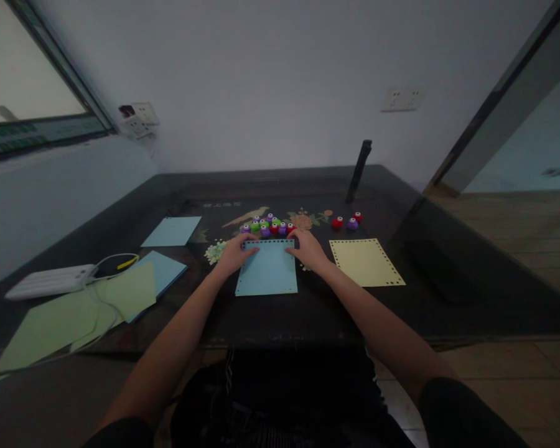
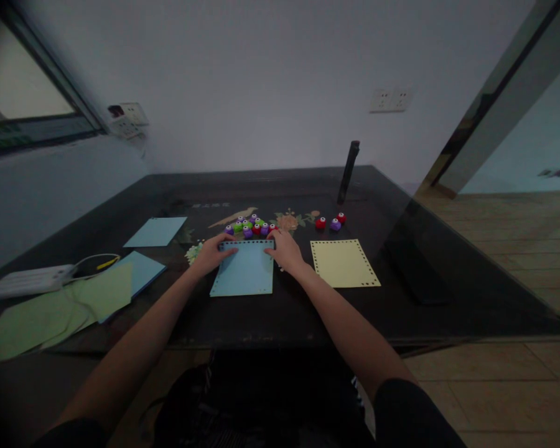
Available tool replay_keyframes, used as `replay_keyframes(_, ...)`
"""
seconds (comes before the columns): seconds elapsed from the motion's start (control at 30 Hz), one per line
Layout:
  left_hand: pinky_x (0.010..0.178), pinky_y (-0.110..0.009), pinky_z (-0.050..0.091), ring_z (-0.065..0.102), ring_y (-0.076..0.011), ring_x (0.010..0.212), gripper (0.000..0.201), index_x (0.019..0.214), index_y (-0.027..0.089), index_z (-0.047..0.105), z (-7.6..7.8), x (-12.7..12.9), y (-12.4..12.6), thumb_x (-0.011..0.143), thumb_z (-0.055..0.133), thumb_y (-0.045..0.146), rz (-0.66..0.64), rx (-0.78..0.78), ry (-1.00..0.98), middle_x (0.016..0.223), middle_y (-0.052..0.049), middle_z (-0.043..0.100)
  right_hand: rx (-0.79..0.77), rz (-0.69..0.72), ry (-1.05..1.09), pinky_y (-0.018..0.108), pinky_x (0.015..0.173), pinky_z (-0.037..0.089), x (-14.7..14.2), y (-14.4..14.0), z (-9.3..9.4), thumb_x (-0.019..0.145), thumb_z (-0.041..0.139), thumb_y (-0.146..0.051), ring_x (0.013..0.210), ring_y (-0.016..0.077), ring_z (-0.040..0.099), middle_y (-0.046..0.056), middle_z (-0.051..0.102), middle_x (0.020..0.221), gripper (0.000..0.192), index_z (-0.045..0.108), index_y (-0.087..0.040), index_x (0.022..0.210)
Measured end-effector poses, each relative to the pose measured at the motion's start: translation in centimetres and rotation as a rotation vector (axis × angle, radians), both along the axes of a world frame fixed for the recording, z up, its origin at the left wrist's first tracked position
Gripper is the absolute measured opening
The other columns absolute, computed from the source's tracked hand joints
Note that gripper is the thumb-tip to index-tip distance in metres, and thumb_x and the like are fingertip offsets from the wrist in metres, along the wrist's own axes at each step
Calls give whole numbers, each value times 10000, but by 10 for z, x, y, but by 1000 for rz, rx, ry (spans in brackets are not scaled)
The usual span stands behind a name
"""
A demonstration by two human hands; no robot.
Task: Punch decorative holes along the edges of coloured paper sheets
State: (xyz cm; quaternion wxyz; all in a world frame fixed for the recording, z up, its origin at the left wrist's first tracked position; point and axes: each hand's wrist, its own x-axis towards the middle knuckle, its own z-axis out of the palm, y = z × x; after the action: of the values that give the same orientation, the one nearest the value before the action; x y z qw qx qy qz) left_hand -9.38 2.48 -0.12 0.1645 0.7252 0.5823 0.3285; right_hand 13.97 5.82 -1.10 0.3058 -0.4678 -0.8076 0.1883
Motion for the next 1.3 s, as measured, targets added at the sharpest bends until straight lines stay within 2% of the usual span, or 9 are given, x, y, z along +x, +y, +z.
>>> replay_keyframes(0.13,584,-262,426,534,-144,618,294,911,180,618,-2,-5,4,676,649,354,105,-80,-154,720,4,602,-360,50,327,313,654,475,5,6,-1,700,675,-212,684,159,590,29,633,765,325,559,-142,996)
replay_keyframes(0.23,532,-237,417,525,-124,579,356,941,172,599,-6,-5,6,659,674,376,101,-144,-333,689,11,586,-610,207,427,298,610,482,8,4,2,719,654,-229,656,156,605,47,669,762,237,610,-140,933)
replay_keyframes(0.3,545,-236,439,551,-122,603,387,973,175,571,-8,-4,6,656,686,366,76,-163,-453,748,-2,613,-669,270,451,293,616,488,10,1,6,713,657,-234,660,153,613,54,687,778,169,645,-148,858)
replay_keyframes(0.5,690,-315,516,641,-173,763,447,1072,167,528,-7,4,2,694,663,363,-13,-255,-691,927,-63,680,-586,142,619,293,612,491,14,4,10,677,678,-248,629,147,606,46,686,740,179,659,-131,810)
replay_keyframes(0.7,598,-280,482,618,-167,636,364,861,129,660,-2,9,-5,691,655,451,-91,-333,-576,749,-46,696,-468,60,784,281,618,472,22,13,11,643,707,-330,677,150,608,57,693,832,303,662,-136,872)
replay_keyframes(0.8,575,-265,464,606,-160,617,340,841,126,673,-2,9,-5,700,652,435,-73,-284,-554,732,-47,698,-461,76,716,232,516,410,25,13,14,666,692,-364,603,120,561,55,685,797,321,664,-135,889)
replay_keyframes(0.9,589,-266,465,602,-155,628,340,875,121,675,-3,9,-5,711,649,418,-47,-232,-568,761,-58,704,-557,162,596,221,460,360,27,9,16,690,683,-361,547,103,517,58,676,744,268,672,-135,835)
replay_keyframes(1.03,570,-260,456,593,-153,621,331,894,133,680,-2,11,-6,717,647,410,-48,-232,-582,765,-59,703,-662,245,510,249,521,417,28,5,16,668,709,-287,582,120,539,62,680,758,192,676,-135,780)
replay_keyframes(1.3,503,-224,388,544,-136,560,318,777,131,665,1,16,-9,704,645,441,-57,-205,-514,645,-21,658,-662,207,481,260,521,437,26,1,22,638,716,-218,588,137,544,46,664,697,154,661,-134,754)
